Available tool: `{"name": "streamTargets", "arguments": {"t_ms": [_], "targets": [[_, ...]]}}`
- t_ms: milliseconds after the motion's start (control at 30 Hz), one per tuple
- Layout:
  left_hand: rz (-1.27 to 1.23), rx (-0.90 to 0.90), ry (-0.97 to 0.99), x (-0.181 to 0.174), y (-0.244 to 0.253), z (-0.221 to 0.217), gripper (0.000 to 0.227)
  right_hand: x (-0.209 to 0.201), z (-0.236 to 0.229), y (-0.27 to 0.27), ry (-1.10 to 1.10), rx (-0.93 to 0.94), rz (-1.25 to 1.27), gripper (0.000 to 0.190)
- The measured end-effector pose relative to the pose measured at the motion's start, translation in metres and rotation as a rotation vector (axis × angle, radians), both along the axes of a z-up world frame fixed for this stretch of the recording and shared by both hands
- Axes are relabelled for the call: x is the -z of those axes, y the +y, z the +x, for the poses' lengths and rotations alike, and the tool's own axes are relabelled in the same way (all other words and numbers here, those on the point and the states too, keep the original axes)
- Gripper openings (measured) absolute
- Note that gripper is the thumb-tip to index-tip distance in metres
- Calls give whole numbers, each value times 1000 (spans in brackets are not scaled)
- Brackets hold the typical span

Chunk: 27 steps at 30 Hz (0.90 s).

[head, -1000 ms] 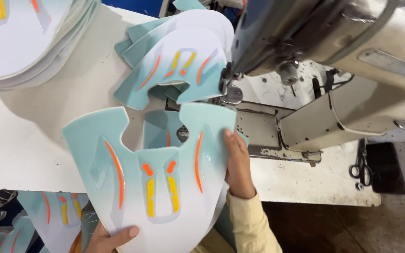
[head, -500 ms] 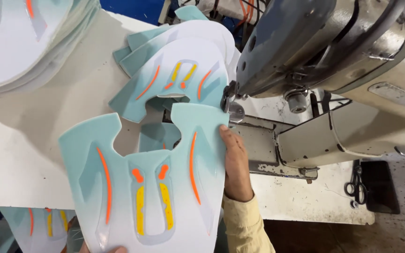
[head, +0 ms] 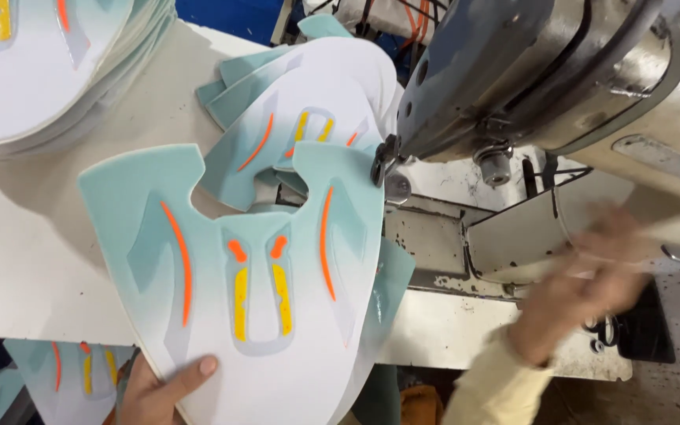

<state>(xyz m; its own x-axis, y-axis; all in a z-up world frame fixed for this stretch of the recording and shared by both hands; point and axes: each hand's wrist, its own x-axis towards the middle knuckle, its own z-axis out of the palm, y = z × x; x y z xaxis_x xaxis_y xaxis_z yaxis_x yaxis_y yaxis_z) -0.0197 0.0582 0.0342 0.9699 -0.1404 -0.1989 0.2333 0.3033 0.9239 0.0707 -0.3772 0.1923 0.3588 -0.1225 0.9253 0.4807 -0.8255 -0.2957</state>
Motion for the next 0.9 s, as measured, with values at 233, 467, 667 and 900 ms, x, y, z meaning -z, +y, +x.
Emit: {"name": "streamTargets", "arguments": {"t_ms": [233,467,667,900], "targets": [[-101,-92,174,12,2,3,71,118,-1,-117,-33,542,-86,32],[129,-88,15,3,-4,-8,60,65,-7,-86,-47,543,-68,48],[15,-73,236,11,-16,-8,63,58,43,-3,145,153,-120,47],[-42,-63,51,33,-25,-4,63,131,215,31,703,-99,-243,37]]}}
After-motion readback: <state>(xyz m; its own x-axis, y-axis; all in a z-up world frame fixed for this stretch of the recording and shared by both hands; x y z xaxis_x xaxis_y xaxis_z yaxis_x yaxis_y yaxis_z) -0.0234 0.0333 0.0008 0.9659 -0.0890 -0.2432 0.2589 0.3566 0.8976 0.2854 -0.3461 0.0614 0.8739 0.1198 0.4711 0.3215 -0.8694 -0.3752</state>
